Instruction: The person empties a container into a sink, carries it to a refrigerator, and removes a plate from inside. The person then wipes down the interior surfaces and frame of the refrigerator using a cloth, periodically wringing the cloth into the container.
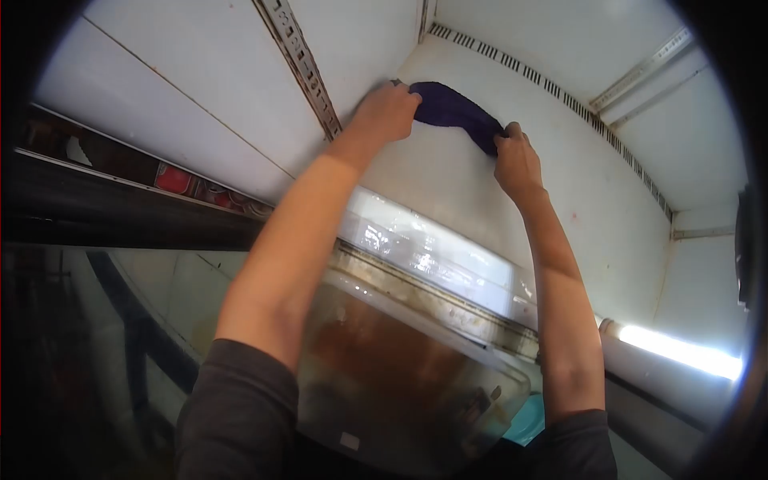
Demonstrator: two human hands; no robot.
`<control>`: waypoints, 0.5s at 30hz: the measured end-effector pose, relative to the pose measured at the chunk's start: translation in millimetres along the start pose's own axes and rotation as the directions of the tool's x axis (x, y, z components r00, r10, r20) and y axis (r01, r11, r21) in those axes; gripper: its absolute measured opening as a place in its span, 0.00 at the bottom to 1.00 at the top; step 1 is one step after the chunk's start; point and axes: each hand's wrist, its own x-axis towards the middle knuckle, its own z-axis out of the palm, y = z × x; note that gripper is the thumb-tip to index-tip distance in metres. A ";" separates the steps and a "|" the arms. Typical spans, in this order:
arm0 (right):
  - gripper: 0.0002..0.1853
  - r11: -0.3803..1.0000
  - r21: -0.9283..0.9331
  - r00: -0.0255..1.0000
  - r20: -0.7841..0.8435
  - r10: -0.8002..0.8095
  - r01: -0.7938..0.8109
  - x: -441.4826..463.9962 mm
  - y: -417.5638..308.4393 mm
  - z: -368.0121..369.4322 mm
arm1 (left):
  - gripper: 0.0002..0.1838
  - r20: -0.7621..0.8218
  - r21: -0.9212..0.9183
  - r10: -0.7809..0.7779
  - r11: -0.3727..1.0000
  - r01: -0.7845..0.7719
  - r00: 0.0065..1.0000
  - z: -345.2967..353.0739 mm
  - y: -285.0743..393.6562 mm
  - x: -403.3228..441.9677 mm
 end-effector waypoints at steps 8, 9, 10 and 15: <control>0.13 0.992 0.039 0.903 0.419 0.093 -0.120 -56.0 -60.8 -62.5 | 0.22 0.336 0.059 -0.117 0.993 0.103 0.935 -42.1 31.7 -59.7; 0.19 0.990 0.048 0.875 0.476 0.091 -0.129 -56.9 -59.5 -64.9 | 0.26 0.392 0.075 -0.115 0.993 0.093 0.913 -48.7 35.8 -63.9; 0.17 0.987 0.081 0.867 0.491 0.085 -0.142 -60.8 -58.0 -65.3 | 0.24 0.364 0.104 -0.095 0.993 0.061 0.927 -48.7 37.7 -71.4; 0.12 0.985 0.089 0.868 0.490 0.085 -0.147 -76.1 -56.4 -58.6 | 0.14 0.520 0.154 -0.149 0.985 0.079 0.841 -61.4 44.3 -75.1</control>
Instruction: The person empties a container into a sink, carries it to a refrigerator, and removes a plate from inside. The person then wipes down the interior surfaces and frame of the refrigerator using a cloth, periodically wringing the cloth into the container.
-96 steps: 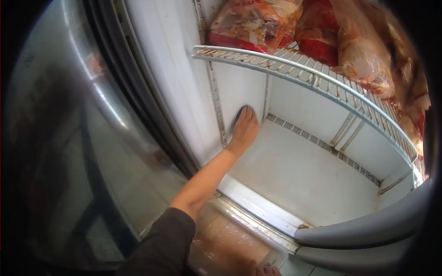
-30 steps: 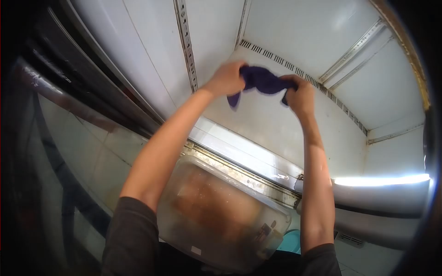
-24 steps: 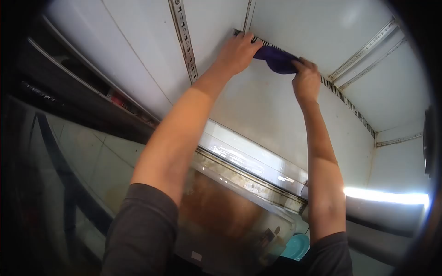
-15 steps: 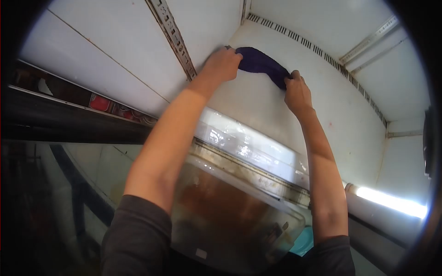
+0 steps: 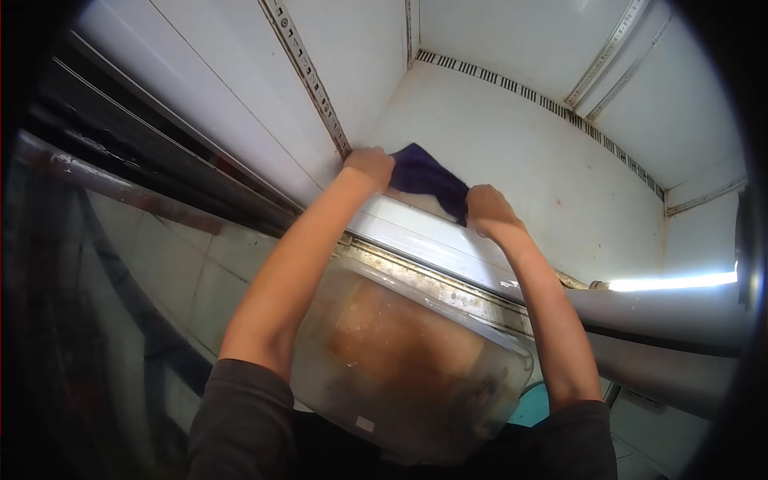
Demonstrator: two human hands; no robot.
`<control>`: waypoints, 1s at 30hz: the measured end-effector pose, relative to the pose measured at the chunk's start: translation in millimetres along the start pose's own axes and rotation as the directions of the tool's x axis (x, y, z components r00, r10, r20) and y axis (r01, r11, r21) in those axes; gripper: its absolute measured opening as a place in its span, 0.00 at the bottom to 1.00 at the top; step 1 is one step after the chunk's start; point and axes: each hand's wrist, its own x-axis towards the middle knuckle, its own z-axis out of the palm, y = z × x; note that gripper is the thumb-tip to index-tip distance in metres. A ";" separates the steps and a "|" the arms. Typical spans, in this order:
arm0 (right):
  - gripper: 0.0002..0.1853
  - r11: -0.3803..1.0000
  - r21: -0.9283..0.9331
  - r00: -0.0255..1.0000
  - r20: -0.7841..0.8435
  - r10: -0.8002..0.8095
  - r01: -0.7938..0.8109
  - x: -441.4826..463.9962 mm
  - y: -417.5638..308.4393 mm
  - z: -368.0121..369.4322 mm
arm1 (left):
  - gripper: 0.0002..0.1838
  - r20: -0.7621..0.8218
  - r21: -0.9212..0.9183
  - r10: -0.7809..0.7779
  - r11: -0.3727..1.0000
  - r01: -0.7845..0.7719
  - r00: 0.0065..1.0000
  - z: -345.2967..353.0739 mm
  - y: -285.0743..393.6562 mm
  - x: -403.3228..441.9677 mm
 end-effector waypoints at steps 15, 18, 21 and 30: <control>0.22 0.789 0.613 0.981 0.170 -0.095 -0.030 1.6 -11.4 -1.3 | 0.30 0.075 -0.747 0.062 0.665 0.015 0.995 8.0 56.2 10.1; 0.18 0.710 0.704 0.999 0.014 -0.044 0.022 4.2 -11.9 16.3 | 0.39 0.073 -0.739 0.025 0.672 0.037 0.997 12.9 69.0 25.2; 0.15 0.592 0.806 0.974 -0.109 0.201 -0.032 4.7 -17.6 35.5 | 0.40 0.050 -0.821 -0.111 0.562 0.104 0.993 24.4 86.2 32.7; 0.31 0.289 0.947 0.681 -0.306 0.666 0.143 -48.4 -58.9 -19.8 | 0.19 -0.099 -0.973 -0.236 -0.180 -0.144 0.967 -57.3 81.5 -69.0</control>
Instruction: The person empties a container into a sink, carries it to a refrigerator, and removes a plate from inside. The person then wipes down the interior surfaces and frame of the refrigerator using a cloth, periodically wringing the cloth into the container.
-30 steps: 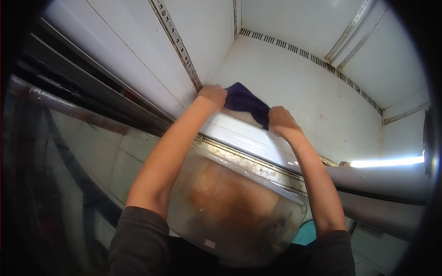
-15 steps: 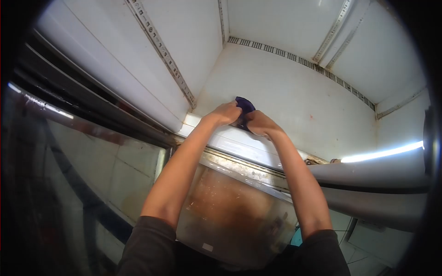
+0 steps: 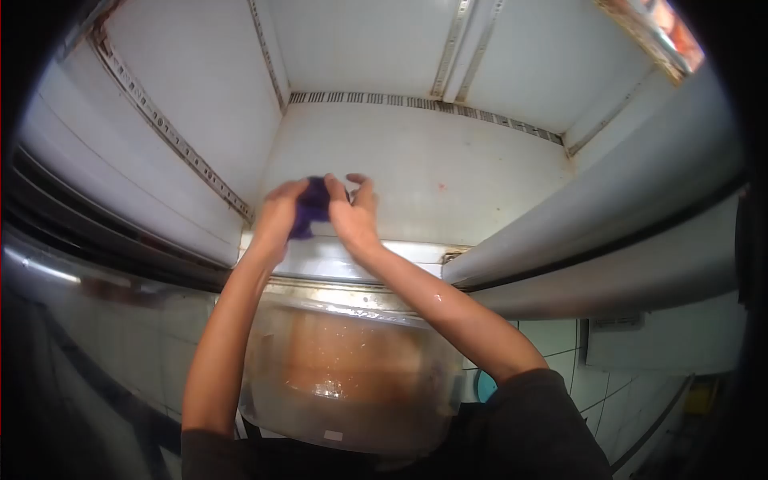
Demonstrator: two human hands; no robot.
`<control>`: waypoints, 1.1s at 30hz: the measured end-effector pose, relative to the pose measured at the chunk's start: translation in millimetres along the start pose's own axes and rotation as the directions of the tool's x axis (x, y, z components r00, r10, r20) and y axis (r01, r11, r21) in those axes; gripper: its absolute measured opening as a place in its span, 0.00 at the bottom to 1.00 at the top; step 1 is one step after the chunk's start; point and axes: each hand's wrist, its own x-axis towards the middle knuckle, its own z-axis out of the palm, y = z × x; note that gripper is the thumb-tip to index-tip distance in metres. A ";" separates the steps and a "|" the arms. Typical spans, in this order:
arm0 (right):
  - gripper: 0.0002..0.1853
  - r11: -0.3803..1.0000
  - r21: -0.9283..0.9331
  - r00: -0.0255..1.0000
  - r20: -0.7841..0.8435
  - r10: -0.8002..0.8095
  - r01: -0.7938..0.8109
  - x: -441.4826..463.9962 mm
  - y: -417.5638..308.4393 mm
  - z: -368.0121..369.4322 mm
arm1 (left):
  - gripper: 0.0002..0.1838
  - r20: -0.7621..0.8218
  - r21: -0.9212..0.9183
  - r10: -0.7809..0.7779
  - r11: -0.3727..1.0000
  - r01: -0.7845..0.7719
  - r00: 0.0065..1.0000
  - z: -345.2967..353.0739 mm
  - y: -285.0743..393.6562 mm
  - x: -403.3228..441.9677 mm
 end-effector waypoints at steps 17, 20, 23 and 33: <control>0.18 0.807 -0.068 0.355 0.874 0.332 -0.587 -134.1 19.6 -80.4 | 0.21 0.517 0.255 -0.588 0.799 0.544 0.622 -25.6 -27.8 -175.3; 0.29 0.952 -0.259 0.686 0.664 0.298 -0.164 -155.9 65.6 -74.5 | 0.16 0.450 0.425 -0.677 0.736 0.527 0.582 -5.5 -47.4 -188.4; 0.32 0.884 -0.452 0.767 0.522 0.374 -0.123 -169.4 111.7 -64.8 | 0.12 0.348 0.561 -0.764 0.634 0.531 0.544 2.3 -80.6 -196.8; 0.32 0.902 -0.391 0.783 0.496 0.376 -0.185 -169.6 134.2 -82.1 | 0.22 0.346 0.681 -0.496 0.717 0.150 0.797 18.8 -120.9 -215.4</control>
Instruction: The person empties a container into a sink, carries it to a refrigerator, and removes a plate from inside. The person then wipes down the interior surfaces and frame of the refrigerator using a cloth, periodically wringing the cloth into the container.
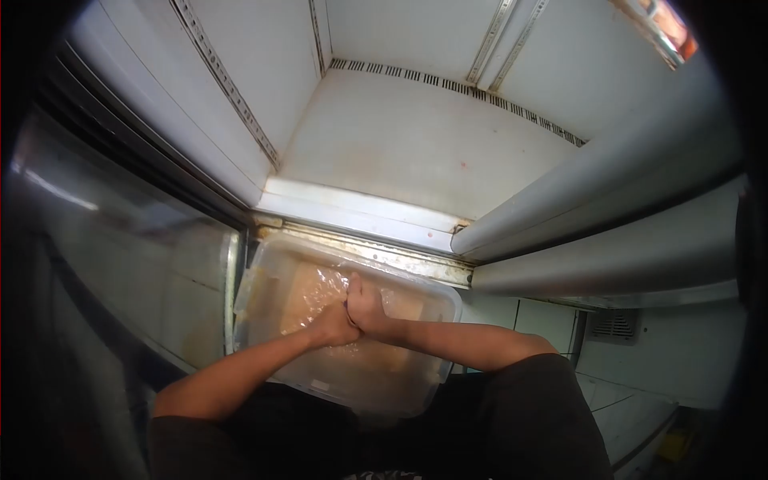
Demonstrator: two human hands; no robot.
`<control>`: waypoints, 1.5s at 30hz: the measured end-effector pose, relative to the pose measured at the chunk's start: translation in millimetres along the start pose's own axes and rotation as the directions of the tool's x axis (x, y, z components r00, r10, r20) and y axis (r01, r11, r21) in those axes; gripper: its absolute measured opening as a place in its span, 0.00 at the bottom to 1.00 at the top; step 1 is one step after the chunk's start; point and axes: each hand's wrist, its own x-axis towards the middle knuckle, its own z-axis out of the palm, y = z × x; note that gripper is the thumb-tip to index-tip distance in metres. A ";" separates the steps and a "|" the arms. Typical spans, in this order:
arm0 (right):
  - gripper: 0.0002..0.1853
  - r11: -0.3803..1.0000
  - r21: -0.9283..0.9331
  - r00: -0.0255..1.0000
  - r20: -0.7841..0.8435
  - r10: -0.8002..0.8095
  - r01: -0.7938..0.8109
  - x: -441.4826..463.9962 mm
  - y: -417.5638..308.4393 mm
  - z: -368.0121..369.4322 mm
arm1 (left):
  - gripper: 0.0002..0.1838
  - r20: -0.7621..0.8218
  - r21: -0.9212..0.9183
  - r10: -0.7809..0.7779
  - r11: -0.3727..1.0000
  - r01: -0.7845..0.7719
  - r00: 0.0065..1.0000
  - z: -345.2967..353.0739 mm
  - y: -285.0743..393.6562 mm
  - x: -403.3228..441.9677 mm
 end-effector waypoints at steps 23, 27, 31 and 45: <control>0.21 0.109 -0.704 0.708 0.706 0.000 0.702 -197.9 -111.8 -171.4 | 0.22 -0.638 0.051 0.688 0.487 -0.872 0.346 76.9 206.4 69.9; 0.26 0.232 -0.702 0.626 0.708 0.328 0.673 -198.6 -127.5 -163.2 | 0.15 -0.726 0.055 0.656 0.352 -0.934 0.205 73.3 248.1 47.9; 0.26 0.426 -0.677 0.671 0.716 0.191 0.601 -199.1 -107.9 -166.2 | 0.11 -0.758 0.075 0.646 0.228 -0.971 0.093 72.1 248.1 46.1; 0.29 0.193 -0.699 0.674 0.715 0.184 0.688 -205.3 -100.9 -152.3 | 0.10 -0.704 -0.007 0.692 0.219 -0.976 0.160 66.3 230.4 39.6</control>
